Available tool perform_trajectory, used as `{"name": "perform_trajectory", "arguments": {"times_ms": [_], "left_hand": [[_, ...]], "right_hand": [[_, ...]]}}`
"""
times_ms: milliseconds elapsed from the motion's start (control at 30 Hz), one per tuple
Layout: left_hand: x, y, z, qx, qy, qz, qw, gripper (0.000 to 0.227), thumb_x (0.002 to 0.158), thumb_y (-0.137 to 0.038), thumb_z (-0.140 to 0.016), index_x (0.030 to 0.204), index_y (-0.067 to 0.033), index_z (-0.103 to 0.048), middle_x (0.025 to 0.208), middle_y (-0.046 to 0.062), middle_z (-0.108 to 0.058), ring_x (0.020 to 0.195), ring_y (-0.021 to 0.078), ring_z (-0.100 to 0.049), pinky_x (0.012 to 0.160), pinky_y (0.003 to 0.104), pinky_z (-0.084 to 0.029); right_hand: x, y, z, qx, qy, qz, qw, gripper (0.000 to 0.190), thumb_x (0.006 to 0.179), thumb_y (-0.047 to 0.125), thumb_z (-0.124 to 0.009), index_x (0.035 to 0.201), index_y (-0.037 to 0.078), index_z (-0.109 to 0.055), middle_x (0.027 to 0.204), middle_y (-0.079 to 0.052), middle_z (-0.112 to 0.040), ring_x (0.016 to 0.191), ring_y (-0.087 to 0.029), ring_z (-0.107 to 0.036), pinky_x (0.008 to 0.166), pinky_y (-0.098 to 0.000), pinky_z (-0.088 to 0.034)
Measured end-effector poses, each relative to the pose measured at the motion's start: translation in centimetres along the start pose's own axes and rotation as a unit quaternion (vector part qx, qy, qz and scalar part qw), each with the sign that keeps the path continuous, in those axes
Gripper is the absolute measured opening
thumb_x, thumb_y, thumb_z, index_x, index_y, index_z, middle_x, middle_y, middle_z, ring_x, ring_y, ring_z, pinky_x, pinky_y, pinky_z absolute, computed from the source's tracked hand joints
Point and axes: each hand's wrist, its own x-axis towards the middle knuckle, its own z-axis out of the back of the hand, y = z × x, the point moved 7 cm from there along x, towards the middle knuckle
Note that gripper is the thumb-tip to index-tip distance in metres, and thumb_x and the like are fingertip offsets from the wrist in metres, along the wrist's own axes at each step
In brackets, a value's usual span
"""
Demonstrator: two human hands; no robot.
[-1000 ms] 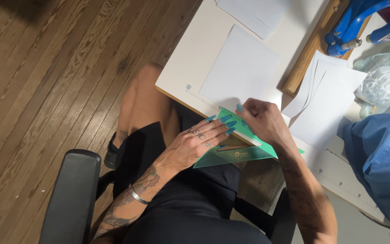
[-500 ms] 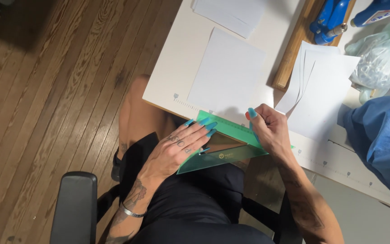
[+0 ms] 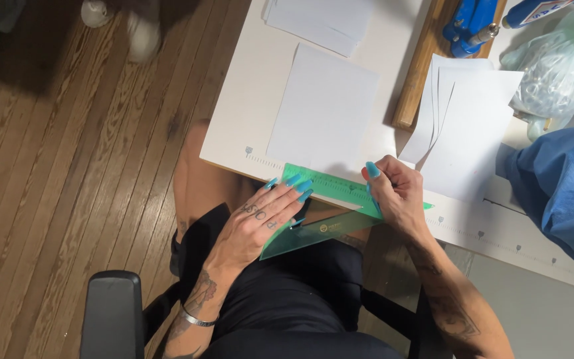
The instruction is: Measuring, marking, and folding white paper using a triangle ruler and a marker on a workshop desk.
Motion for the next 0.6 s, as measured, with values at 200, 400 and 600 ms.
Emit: {"name": "perform_trajectory", "arguments": {"times_ms": [200,400,600], "left_hand": [[0.14,-0.08,-0.12,-0.006,-0.008,0.001,1.000,0.032,0.087,-0.025,-0.051,0.119,-0.0183,-0.052,0.125,-0.004,-0.050,0.118,0.0115,-0.044,0.102,0.028,-0.033],[0.39,-0.19,-0.08,-0.015,-0.018,-0.004,1.000,0.032,0.087,-0.023,-0.052,0.117,-0.0164,-0.053,0.123,-0.002,-0.052,0.117,0.0129,-0.046,0.101,0.028,-0.033],[0.29,-0.01,-0.28,-0.024,-0.017,0.001,1.000,0.031,0.086,-0.024,-0.052,0.117,-0.0167,-0.054,0.124,-0.003,-0.051,0.117,0.0119,-0.045,0.101,0.028,-0.032]], "right_hand": [[-0.27,-0.54,0.26,-0.011,0.013,-0.004,1.000,0.028,0.085,0.019,-0.053,0.060,0.007,-0.051,0.037,0.001,-0.041,0.037,-0.006,-0.038,0.043,-0.0185,-0.035],[-0.28,-0.29,0.18,0.004,0.015,-0.011,1.000,0.028,0.085,0.018,-0.052,0.061,0.006,-0.051,0.037,0.000,-0.041,0.037,-0.007,-0.038,0.042,-0.0184,-0.034],[-0.19,-0.52,0.19,-0.016,0.017,-0.003,1.000,0.028,0.085,0.018,-0.052,0.061,0.004,-0.052,0.038,-0.001,-0.042,0.037,-0.007,-0.040,0.042,-0.0197,-0.036]]}}
